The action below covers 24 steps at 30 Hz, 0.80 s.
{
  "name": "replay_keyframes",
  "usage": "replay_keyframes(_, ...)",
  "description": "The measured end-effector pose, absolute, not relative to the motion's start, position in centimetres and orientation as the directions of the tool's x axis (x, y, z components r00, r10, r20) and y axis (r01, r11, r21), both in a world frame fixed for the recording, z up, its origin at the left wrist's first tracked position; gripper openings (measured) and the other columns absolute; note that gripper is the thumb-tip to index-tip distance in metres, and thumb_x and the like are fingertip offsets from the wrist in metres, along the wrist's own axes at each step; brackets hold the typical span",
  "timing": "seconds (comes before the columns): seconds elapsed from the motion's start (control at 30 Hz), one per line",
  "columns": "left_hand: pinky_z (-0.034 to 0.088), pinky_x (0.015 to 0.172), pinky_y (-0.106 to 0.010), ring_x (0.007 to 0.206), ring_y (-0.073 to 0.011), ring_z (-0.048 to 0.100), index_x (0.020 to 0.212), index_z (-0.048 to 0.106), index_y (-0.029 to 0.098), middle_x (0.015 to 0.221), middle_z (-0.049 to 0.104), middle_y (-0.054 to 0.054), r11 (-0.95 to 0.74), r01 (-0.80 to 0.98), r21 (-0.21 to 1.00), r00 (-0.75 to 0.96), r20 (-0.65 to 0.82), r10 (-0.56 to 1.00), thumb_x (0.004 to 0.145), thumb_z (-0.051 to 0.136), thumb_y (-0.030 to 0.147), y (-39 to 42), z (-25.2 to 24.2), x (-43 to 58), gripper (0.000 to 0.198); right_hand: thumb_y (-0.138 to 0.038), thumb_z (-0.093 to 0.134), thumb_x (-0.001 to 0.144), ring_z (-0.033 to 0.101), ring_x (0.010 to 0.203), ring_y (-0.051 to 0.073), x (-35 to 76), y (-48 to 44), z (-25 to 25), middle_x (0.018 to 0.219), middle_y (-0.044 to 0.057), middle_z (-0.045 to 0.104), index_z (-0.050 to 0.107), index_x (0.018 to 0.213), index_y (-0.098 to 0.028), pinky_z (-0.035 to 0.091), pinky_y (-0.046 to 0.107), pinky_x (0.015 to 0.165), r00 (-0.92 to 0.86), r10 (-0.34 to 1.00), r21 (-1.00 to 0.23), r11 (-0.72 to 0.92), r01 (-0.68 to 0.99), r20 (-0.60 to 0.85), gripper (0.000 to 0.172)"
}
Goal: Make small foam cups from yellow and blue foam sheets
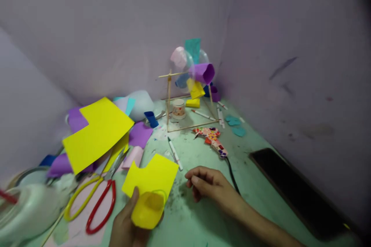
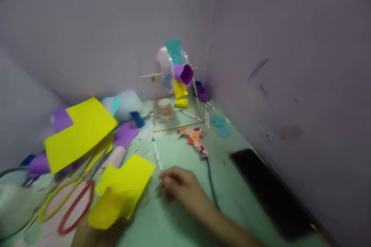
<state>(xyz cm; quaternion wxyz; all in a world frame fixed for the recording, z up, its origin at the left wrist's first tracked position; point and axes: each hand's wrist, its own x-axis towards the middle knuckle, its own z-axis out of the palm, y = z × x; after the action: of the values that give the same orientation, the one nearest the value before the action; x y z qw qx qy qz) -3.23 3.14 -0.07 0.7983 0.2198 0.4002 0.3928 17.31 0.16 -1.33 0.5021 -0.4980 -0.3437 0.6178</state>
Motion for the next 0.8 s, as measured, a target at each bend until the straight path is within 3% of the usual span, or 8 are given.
replay_keyframes(0.1, 0.053, 0.071, -0.03, 0.081, -0.0197, 0.066, 0.096, 0.065, 0.021, 0.088, 0.071, -0.003, 0.575, -0.529, 0.624, 0.254, -0.531, 0.809, 0.085, 0.053, 0.03, 2.7, -0.5, -2.9, 0.018, -0.045, 0.074, 0.065, 0.063, 0.073, 0.015, 16.9, -0.3, -1.4, 0.09, 0.007, 0.066, 0.059, 0.099, -0.016, 0.048, 0.029, 0.066, -0.109, 0.933, -0.828, -0.356, -0.433, -0.344, 0.047)
replay_keyframes(0.17, 0.053, 0.065, -0.028, 0.071, -0.0185, 0.067, 0.101, 0.064, 0.019, 0.077, 0.072, -0.003, 0.555, -0.551, 0.623, 0.206, -0.543, 0.814, 0.087, 0.048, 0.025, 2.4, -0.4, -2.2, 0.022, -0.043, 0.078, 0.061, 0.063, 0.088, 0.019, 16.2, -0.6, -1.2, 0.107, 0.011, 0.063, 0.053, 0.112, -0.019, 0.048, 0.032, 0.074, -0.154, 0.931, -0.777, -0.362, -0.515, -0.331, 0.061)
replay_keyframes(0.23, 0.053, 0.063, -0.027, 0.066, -0.017, 0.067, 0.112, 0.059, 0.018, 0.076, 0.072, -0.004, 0.546, -0.54, 0.64, 0.201, -0.532, 0.822, 0.088, 0.045, 0.022, 2.1, 0.0, -1.5, 0.029, -0.043, 0.081, 0.056, 0.062, 0.097, 0.023, 15.4, -1.0, -1.1, 0.118, 0.012, 0.058, 0.048, 0.119, -0.022, 0.048, 0.034, 0.078, -0.201, 0.939, -0.751, -0.344, -0.564, -0.279, 0.074)
replay_keyframes(0.33, 0.053, 0.071, -0.029, 0.079, -0.0194, 0.068, 0.126, 0.049, 0.017, 0.088, 0.072, -0.007, 0.557, -0.528, 0.64, 0.279, -0.489, 0.826, 0.087, 0.045, 0.023, 1.7, 0.3, -0.8, 0.039, -0.043, 0.084, 0.051, 0.062, 0.099, 0.025, 14.5, -1.3, -0.9, 0.12, 0.011, 0.057, 0.044, 0.125, -0.023, 0.047, 0.036, 0.08, -0.255, 0.943, -0.755, -0.326, -0.569, -0.216, 0.086)
replay_keyframes(0.43, 0.051, 0.081, -0.033, 0.094, -0.0217, 0.064, 0.13, 0.042, 0.018, 0.102, 0.07, -0.009, 0.526, -0.549, 0.649, 0.35, -0.393, 0.85, 0.086, 0.048, 0.024, 1.4, 0.1, -0.8, 0.045, -0.045, 0.082, 0.054, 0.063, 0.097, 0.026, 14.4, -1.6, -1.1, 0.12, 0.013, 0.057, 0.042, 0.128, -0.023, 0.049, 0.039, 0.08, -0.259, 0.942, -0.756, -0.326, -0.568, -0.211, 0.087)
replay_keyframes(0.57, 0.05, 0.083, -0.033, 0.102, -0.0231, 0.06, 0.125, 0.046, 0.016, 0.109, 0.066, -0.01, 0.495, -0.514, 0.701, 0.355, -0.351, 0.866, 0.084, 0.052, 0.024, 1.2, -0.4, -1.1, 0.043, -0.039, 0.082, 0.057, 0.063, 0.1, 0.027, 14.7, -1.8, -1.4, 0.121, 0.015, 0.056, 0.039, 0.13, -0.019, 0.047, 0.042, 0.087, -0.236, 0.944, -0.763, -0.327, -0.558, -0.232, 0.087)
replay_keyframes(0.73, 0.051, 0.068, -0.03, 0.089, -0.0209, 0.062, 0.105, 0.056, 0.014, 0.108, 0.064, -0.011, 0.415, -0.42, 0.807, 0.394, -0.25, 0.885, 0.074, 0.062, 0.037, 1.3, 0.1, -2.3, 0.039, -0.034, 0.079, 0.063, 0.064, 0.101, 0.028, 14.6, -1.7, -0.9, 0.112, 0.012, 0.065, 0.055, 0.117, -0.019, 0.045, 0.047, 0.093, -0.219, 0.963, -0.75, -0.262, -0.608, -0.159, 0.061)
replay_keyframes(0.8, 0.05, 0.061, -0.029, 0.08, -0.019, 0.062, 0.103, 0.056, 0.015, 0.105, 0.064, -0.01, 0.312, -0.35, 0.884, 0.283, -0.217, 0.934, 0.069, 0.064, 0.042, 1.7, 0.6, -3.4, 0.045, -0.035, 0.079, 0.062, 0.064, 0.1, 0.028, 14.6, -1.6, -0.6, 0.108, 0.01, 0.068, 0.062, 0.108, -0.02, 0.045, 0.048, 0.092, -0.166, 0.979, -0.737, -0.2, -0.646, -0.12, 0.051)
